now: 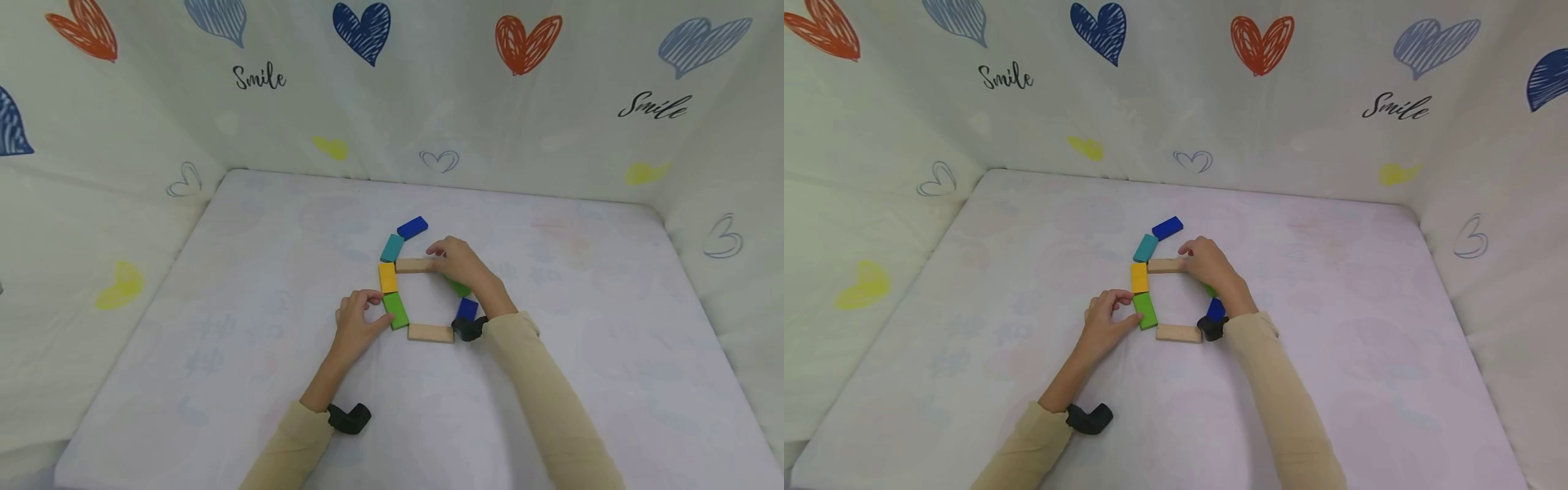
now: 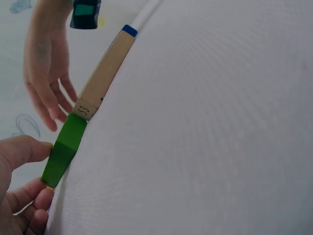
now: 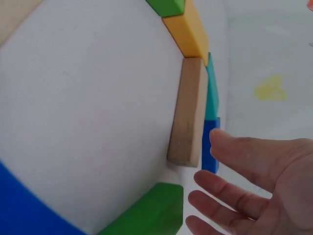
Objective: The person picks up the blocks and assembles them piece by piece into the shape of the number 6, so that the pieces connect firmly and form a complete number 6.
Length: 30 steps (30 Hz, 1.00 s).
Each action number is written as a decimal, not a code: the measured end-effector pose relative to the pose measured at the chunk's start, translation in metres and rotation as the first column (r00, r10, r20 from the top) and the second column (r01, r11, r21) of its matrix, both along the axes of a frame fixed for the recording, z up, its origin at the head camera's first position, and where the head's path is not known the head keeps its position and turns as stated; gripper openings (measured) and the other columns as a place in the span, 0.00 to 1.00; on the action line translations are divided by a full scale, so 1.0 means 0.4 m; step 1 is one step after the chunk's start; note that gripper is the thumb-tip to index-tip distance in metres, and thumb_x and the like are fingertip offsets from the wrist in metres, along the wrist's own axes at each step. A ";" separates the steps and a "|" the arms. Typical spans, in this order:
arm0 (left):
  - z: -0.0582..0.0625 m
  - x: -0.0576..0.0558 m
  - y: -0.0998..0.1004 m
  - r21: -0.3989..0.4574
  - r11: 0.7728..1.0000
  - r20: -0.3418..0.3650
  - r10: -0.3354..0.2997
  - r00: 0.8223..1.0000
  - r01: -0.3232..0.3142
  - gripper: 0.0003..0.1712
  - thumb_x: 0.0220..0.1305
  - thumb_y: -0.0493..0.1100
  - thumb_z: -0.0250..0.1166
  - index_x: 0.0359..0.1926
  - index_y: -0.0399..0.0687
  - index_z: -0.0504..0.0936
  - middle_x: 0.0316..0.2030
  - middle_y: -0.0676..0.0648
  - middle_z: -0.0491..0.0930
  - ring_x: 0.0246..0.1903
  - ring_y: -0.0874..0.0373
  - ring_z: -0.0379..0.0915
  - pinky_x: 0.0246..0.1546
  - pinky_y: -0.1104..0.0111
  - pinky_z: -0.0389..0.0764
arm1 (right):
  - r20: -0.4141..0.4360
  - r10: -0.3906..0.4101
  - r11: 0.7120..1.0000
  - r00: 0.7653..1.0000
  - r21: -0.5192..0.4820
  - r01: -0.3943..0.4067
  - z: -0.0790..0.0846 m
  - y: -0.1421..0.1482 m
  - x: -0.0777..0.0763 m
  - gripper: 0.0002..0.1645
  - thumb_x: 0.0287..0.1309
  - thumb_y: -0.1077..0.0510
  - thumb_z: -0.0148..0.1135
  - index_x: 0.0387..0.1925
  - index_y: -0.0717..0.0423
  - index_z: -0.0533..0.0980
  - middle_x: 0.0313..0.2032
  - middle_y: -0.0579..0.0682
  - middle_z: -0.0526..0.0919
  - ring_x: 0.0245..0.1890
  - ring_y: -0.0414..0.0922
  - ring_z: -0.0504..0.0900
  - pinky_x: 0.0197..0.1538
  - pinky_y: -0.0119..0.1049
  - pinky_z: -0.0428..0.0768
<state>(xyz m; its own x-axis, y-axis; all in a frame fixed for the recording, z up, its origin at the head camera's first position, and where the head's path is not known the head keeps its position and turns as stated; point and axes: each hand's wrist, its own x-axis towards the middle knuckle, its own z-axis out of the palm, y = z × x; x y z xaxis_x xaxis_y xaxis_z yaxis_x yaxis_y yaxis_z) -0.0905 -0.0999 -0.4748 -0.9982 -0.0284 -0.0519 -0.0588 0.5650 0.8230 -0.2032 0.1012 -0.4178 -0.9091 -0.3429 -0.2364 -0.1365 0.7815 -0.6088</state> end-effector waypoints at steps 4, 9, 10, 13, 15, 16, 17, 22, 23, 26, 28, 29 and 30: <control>0.003 0.002 0.001 -0.003 1.000 -0.001 0.001 1.000 -0.001 0.23 0.54 0.46 0.67 0.50 0.48 0.72 0.42 0.48 0.73 0.47 0.53 0.62 0.49 0.56 0.57 | 0.005 0.056 0.996 0.998 0.067 -0.056 -0.006 -0.022 -0.010 0.19 0.59 0.57 0.58 0.52 0.58 0.75 0.49 0.59 0.75 0.49 0.52 0.72 0.57 0.45 0.71; 0.005 0.002 0.003 -0.003 1.000 0.004 -0.003 1.000 0.003 0.23 0.54 0.46 0.67 0.50 0.48 0.73 0.42 0.48 0.73 0.47 0.53 0.62 0.49 0.57 0.56 | 0.015 0.055 0.993 0.998 0.101 -0.056 -0.010 -0.032 -0.017 0.17 0.58 0.58 0.60 0.49 0.61 0.77 0.46 0.59 0.77 0.45 0.51 0.73 0.55 0.44 0.72; 0.005 0.002 0.003 -0.004 1.000 0.004 -0.003 1.000 0.003 0.23 0.54 0.46 0.67 0.50 0.48 0.73 0.42 0.47 0.73 0.47 0.53 0.62 0.49 0.57 0.56 | 0.019 0.047 0.993 0.999 0.106 -0.049 -0.010 -0.033 -0.018 0.17 0.58 0.58 0.60 0.49 0.61 0.77 0.46 0.58 0.77 0.44 0.50 0.73 0.54 0.43 0.73; 0.005 0.001 0.004 -0.003 1.000 0.003 -0.003 1.000 0.003 0.23 0.54 0.46 0.67 0.50 0.48 0.73 0.42 0.47 0.73 0.47 0.52 0.62 0.49 0.57 0.56 | 0.028 0.024 0.993 0.999 0.117 -0.027 -0.012 -0.032 -0.022 0.18 0.57 0.57 0.61 0.48 0.61 0.77 0.44 0.57 0.78 0.43 0.49 0.73 0.52 0.42 0.73; 0.004 0.000 0.004 -0.007 1.000 0.000 -0.003 1.000 0.003 0.23 0.54 0.46 0.67 0.50 0.48 0.73 0.42 0.48 0.73 0.47 0.53 0.62 0.49 0.57 0.56 | 0.034 0.013 0.992 0.999 0.125 -0.017 -0.014 -0.032 -0.025 0.18 0.57 0.55 0.62 0.48 0.60 0.77 0.43 0.56 0.79 0.42 0.49 0.74 0.52 0.42 0.74; 0.004 0.000 0.004 -0.009 1.000 -0.001 -0.003 1.000 0.003 0.23 0.54 0.46 0.67 0.50 0.48 0.73 0.42 0.48 0.73 0.47 0.53 0.62 0.49 0.57 0.57 | 0.037 0.012 0.992 0.999 0.128 -0.017 -0.014 -0.031 -0.026 0.19 0.57 0.55 0.62 0.48 0.60 0.77 0.43 0.56 0.79 0.42 0.49 0.74 0.51 0.42 0.74; 0.004 0.000 0.004 -0.009 1.000 -0.002 -0.002 1.000 0.002 0.23 0.54 0.46 0.67 0.50 0.48 0.73 0.42 0.48 0.73 0.47 0.53 0.62 0.49 0.57 0.57 | 0.041 0.012 0.991 0.999 0.131 -0.017 -0.015 -0.031 -0.027 0.19 0.57 0.54 0.62 0.47 0.60 0.77 0.43 0.56 0.79 0.41 0.49 0.74 0.51 0.41 0.74; 0.002 0.000 0.003 -0.012 1.000 -0.001 -0.001 1.000 0.001 0.23 0.54 0.46 0.67 0.50 0.48 0.73 0.42 0.48 0.73 0.47 0.53 0.62 0.49 0.57 0.57 | 0.067 0.006 0.989 0.998 0.146 -0.016 -0.014 -0.031 -0.027 0.20 0.57 0.52 0.62 0.48 0.60 0.76 0.43 0.56 0.79 0.41 0.48 0.74 0.49 0.41 0.74; 0.002 -0.001 0.003 -0.011 1.000 0.000 -0.001 1.000 0.001 0.23 0.54 0.46 0.67 0.50 0.47 0.73 0.42 0.48 0.73 0.47 0.53 0.62 0.49 0.57 0.56 | 0.070 0.006 0.989 0.998 0.146 -0.017 -0.012 -0.031 -0.026 0.20 0.57 0.52 0.62 0.48 0.59 0.76 0.43 0.56 0.79 0.41 0.49 0.74 0.49 0.41 0.74; 0.003 -0.001 0.004 -0.010 1.000 0.000 -0.002 1.000 0.002 0.23 0.54 0.46 0.67 0.50 0.47 0.73 0.42 0.48 0.73 0.47 0.53 0.62 0.49 0.57 0.57 | 0.054 0.031 0.986 0.998 0.163 -0.039 -0.009 -0.031 -0.025 0.19 0.57 0.53 0.62 0.48 0.57 0.76 0.44 0.56 0.80 0.42 0.50 0.74 0.54 0.45 0.71; 0.003 -0.001 0.004 -0.011 1.000 0.000 -0.001 1.000 0.001 0.23 0.54 0.46 0.67 0.50 0.48 0.73 0.42 0.48 0.73 0.47 0.53 0.62 0.49 0.57 0.57 | 0.031 0.057 0.980 0.998 0.187 -0.062 -0.007 -0.030 -0.024 0.18 0.58 0.53 0.61 0.49 0.56 0.76 0.43 0.56 0.79 0.42 0.50 0.74 0.56 0.48 0.69; 0.004 -0.001 0.004 -0.011 1.000 -0.001 -0.001 1.000 0.001 0.23 0.54 0.46 0.67 0.50 0.48 0.73 0.42 0.48 0.73 0.47 0.53 0.62 0.49 0.57 0.57 | 0.017 0.070 0.977 0.997 0.200 -0.072 -0.007 -0.030 -0.024 0.17 0.59 0.54 0.60 0.49 0.55 0.77 0.43 0.56 0.80 0.41 0.50 0.74 0.56 0.49 0.68; 0.004 -0.001 0.003 -0.013 1.000 -0.001 -0.002 1.000 0.002 0.23 0.54 0.46 0.67 0.50 0.48 0.73 0.42 0.48 0.73 0.47 0.53 0.62 0.49 0.57 0.57 | 0.004 0.082 0.974 0.997 0.213 -0.081 -0.007 -0.030 -0.024 0.17 0.59 0.54 0.60 0.49 0.54 0.77 0.43 0.56 0.80 0.41 0.51 0.74 0.56 0.50 0.67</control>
<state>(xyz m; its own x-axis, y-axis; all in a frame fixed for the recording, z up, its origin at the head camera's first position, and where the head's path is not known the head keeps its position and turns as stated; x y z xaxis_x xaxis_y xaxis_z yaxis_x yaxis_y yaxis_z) -0.0908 -0.0986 -0.4734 -0.9984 -0.0273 -0.0502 -0.0567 0.5753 0.8160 -0.2129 0.0893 -0.4206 -0.8815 -0.3583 -0.3075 -0.2077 0.8791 -0.4290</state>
